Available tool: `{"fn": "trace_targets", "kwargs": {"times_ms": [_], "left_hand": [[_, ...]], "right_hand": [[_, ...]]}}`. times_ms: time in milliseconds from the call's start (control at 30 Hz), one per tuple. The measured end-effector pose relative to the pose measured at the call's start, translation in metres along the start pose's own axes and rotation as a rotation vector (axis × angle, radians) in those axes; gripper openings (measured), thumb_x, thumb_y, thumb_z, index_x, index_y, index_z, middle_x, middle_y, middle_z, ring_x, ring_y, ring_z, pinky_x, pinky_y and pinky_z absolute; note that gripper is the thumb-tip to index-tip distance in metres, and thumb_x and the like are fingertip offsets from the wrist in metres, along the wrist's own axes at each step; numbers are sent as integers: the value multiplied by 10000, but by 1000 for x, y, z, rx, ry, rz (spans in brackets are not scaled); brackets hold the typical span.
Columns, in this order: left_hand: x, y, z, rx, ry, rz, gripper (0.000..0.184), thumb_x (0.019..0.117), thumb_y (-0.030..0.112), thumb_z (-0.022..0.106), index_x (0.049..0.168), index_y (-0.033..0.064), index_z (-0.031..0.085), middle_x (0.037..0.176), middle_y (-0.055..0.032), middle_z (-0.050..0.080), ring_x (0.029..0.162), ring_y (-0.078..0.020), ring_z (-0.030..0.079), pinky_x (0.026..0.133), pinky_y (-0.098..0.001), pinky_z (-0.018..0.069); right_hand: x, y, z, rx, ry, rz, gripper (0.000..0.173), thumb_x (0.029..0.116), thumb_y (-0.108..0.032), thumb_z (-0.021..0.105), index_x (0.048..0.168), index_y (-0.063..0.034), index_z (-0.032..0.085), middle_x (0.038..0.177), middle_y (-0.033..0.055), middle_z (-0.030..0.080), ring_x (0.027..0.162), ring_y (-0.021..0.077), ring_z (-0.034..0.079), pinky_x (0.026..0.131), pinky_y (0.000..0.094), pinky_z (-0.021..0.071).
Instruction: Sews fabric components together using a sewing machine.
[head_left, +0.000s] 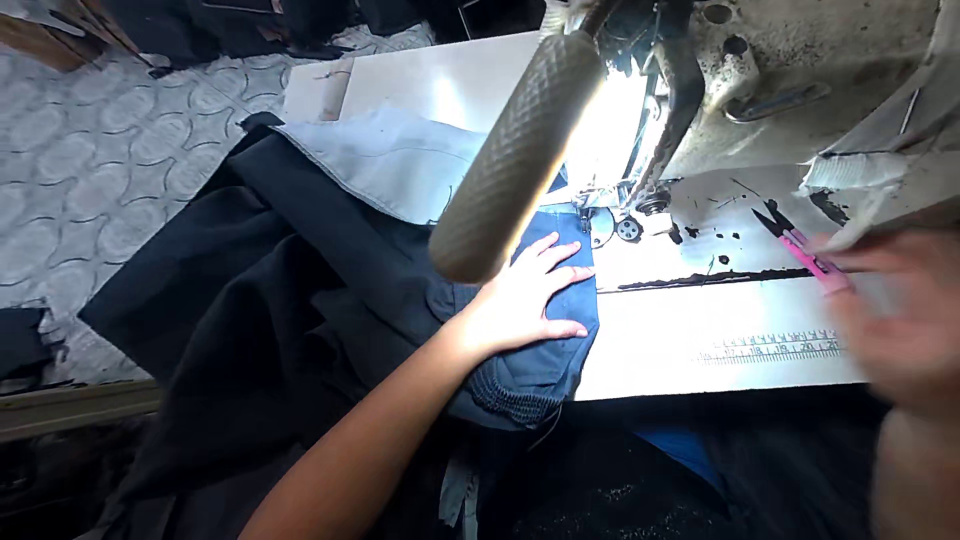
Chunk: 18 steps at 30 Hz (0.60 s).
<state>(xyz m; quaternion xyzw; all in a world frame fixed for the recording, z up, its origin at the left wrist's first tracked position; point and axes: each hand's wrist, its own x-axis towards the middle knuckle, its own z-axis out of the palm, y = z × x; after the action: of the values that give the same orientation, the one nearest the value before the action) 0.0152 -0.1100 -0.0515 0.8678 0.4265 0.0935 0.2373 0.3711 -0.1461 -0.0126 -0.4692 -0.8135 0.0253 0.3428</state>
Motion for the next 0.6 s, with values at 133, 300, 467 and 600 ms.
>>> {"fn": "trace_targets", "kwargs": {"times_ms": [133,300,467,600], "left_hand": [[0,5,-7,10,-27,-46,617,953,594,545,1421,200,623,1576,-100,471,1533,-350,299,1159,-742,154],[-33,44,8,34,-30,-139,618,957,584,554,1482,257,564,1590,-91,464,1517,-428,307,1096,-820,170],[-37,46,17,25,58,-145,577,958,601,532,1430,283,624,1543,-84,526,1481,-461,362,1065,-836,194],[-19,33,5,-2,-23,-190,585,928,562,627,1449,298,602,1578,-76,481,1521,-429,292,1090,-820,140]], "right_hand": [[14,-114,90,240,-319,-471,313,936,-359,644,1077,-105,760,1067,77,732,1012,237,699,877,426,550],[-40,-129,119,166,-74,-455,205,989,-131,535,872,-152,703,775,1,650,795,165,621,853,302,456],[-60,-116,113,176,-100,-301,229,1017,-263,538,938,-199,742,859,-19,724,952,128,672,1025,307,411],[-37,-109,111,169,-173,-273,248,1014,-288,531,968,-186,753,928,-4,733,951,135,677,965,343,441]]}}
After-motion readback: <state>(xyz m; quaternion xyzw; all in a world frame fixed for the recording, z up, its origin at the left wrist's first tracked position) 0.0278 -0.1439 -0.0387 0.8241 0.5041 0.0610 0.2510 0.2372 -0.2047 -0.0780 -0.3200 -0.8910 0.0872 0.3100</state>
